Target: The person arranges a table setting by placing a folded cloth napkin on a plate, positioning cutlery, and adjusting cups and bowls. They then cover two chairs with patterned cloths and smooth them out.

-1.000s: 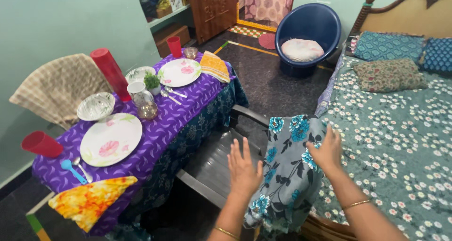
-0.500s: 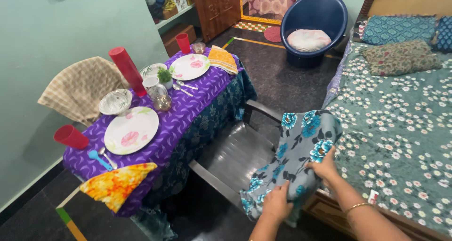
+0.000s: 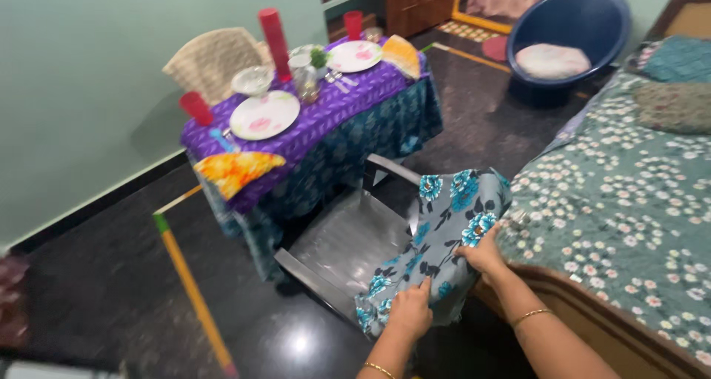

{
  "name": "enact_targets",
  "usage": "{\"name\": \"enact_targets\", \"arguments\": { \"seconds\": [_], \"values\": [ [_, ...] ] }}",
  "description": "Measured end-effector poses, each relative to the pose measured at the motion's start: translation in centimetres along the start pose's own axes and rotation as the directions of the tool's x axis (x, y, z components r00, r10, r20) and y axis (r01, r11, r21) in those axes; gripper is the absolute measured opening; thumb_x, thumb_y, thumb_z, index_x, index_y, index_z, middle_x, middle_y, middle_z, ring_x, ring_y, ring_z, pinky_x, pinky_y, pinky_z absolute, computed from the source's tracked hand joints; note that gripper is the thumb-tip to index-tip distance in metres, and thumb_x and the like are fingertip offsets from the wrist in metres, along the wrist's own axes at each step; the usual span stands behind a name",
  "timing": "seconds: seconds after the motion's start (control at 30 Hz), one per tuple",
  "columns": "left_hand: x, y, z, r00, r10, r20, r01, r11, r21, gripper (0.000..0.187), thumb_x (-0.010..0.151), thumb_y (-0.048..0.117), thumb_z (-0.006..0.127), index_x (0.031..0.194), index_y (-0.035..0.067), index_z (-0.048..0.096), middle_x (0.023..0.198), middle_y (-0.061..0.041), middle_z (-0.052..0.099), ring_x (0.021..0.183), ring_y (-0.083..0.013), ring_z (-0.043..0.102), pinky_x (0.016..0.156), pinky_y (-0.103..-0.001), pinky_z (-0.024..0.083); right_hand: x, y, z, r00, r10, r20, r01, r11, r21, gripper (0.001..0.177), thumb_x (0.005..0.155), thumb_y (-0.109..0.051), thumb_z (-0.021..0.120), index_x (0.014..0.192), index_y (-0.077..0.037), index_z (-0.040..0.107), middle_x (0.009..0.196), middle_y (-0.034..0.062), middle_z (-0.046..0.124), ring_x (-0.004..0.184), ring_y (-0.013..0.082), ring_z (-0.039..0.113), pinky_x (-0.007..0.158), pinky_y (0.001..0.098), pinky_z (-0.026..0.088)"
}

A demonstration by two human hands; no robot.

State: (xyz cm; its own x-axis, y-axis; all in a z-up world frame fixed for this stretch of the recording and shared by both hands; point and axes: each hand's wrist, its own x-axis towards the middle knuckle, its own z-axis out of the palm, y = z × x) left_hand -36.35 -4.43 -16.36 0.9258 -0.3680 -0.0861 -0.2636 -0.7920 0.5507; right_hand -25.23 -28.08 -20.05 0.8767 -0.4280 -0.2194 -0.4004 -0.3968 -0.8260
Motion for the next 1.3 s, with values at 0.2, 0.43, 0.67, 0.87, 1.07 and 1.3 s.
{"name": "enact_targets", "arguments": {
  "seconds": [0.2, 0.43, 0.67, 0.87, 1.07, 1.3],
  "values": [
    [-10.1, -1.7, -0.2, 0.998, -0.066, -0.026, 0.066, 0.998, 0.015, 0.07, 0.079, 0.01, 0.068, 0.146, 0.009, 0.049, 0.123, -0.024, 0.064, 0.108, -0.0478, 0.063, 0.093, -0.055, 0.052, -8.5, 0.2, 3.2, 0.993, -0.032, 0.115, 0.045, 0.992, -0.118, 0.145, 0.068, -0.021, 0.091, 0.159, 0.001, -0.02, 0.149, 0.0312, 0.049, 0.134, 0.0378, 0.055, 0.109, 0.0384, 0.047],
    [-21.1, -5.1, -1.8, 0.988, -0.154, -0.005, 0.154, 0.98, 0.123, 0.059, 0.078, 0.014, 0.071, 0.132, 0.003, 0.05, 0.125, -0.024, 0.059, 0.114, -0.0478, 0.059, 0.097, -0.055, 0.049, -19.1, 0.8, 6.9, 0.959, -0.133, 0.251, 0.218, 0.911, -0.349, 0.15, 0.071, -0.047, 0.086, 0.15, 0.017, -0.025, 0.127, 0.0372, 0.062, 0.118, 0.0456, 0.066, 0.102, 0.04, 0.052],
    [-30.7, -14.3, -2.8, 0.908, -0.357, 0.22, 0.416, 0.695, -0.586, 0.071, 0.08, 0.049, 0.067, 0.134, 0.004, 0.058, 0.135, -0.023, 0.06, 0.124, -0.0368, 0.059, 0.104, -0.045, 0.047, -29.1, 2.4, 9.2, 0.968, -0.092, 0.235, 0.179, 0.908, -0.38, 0.15, 0.073, -0.054, 0.082, 0.152, 0.014, -0.025, 0.126, 0.0397, 0.063, 0.116, 0.0482, 0.067, 0.1, 0.0426, 0.054],
    [-34.8, -21.7, 1.6, 0.684, -0.689, 0.241, 0.618, 0.371, -0.693, 0.092, 0.082, 0.067, 0.062, 0.139, -0.005, 0.06, 0.142, -0.022, 0.06, 0.135, -0.0313, 0.057, 0.112, -0.043, 0.045, -33.0, 5.0, 9.4, 0.985, -0.061, 0.161, 0.121, 0.911, -0.394, 0.153, 0.069, -0.05, 0.086, 0.15, 0.016, -0.026, 0.128, 0.041, 0.06, 0.117, 0.0492, 0.065, 0.102, 0.0435, 0.052],
    [-33.8, -24.1, 4.8, 0.635, -0.731, 0.249, 0.566, 0.22, -0.795, 0.075, 0.082, 0.06, 0.074, 0.109, -0.01, 0.074, 0.094, -0.022, 0.076, 0.078, -0.0296, 0.066, 0.068, -0.041, 0.055, -36.1, 6.3, 7.4, 0.992, -0.074, 0.104, 0.103, 0.946, -0.308, 0.144, 0.068, -0.045, 0.087, 0.151, 0.01, -0.016, 0.126, 0.0395, 0.062, 0.117, 0.0488, 0.066, 0.102, 0.0439, 0.052],
    [-31.6, -24.1, 6.7, 0.697, -0.7, 0.156, 0.482, 0.296, -0.825, 0.037, 0.068, 0.024, 0.088, 0.093, -0.001, 0.076, 0.084, -0.007, 0.075, 0.071, -0.0187, 0.069, 0.066, -0.038, 0.055, -38.4, 5.9, 4.4, 0.995, -0.048, 0.092, 0.07, 0.963, -0.259, 0.135, 0.069, -0.043, 0.087, 0.154, 0.003, -0.007, 0.127, 0.0385, 0.061, 0.117, 0.0482, 0.067, 0.103, 0.0452, 0.052]
  ]
}}
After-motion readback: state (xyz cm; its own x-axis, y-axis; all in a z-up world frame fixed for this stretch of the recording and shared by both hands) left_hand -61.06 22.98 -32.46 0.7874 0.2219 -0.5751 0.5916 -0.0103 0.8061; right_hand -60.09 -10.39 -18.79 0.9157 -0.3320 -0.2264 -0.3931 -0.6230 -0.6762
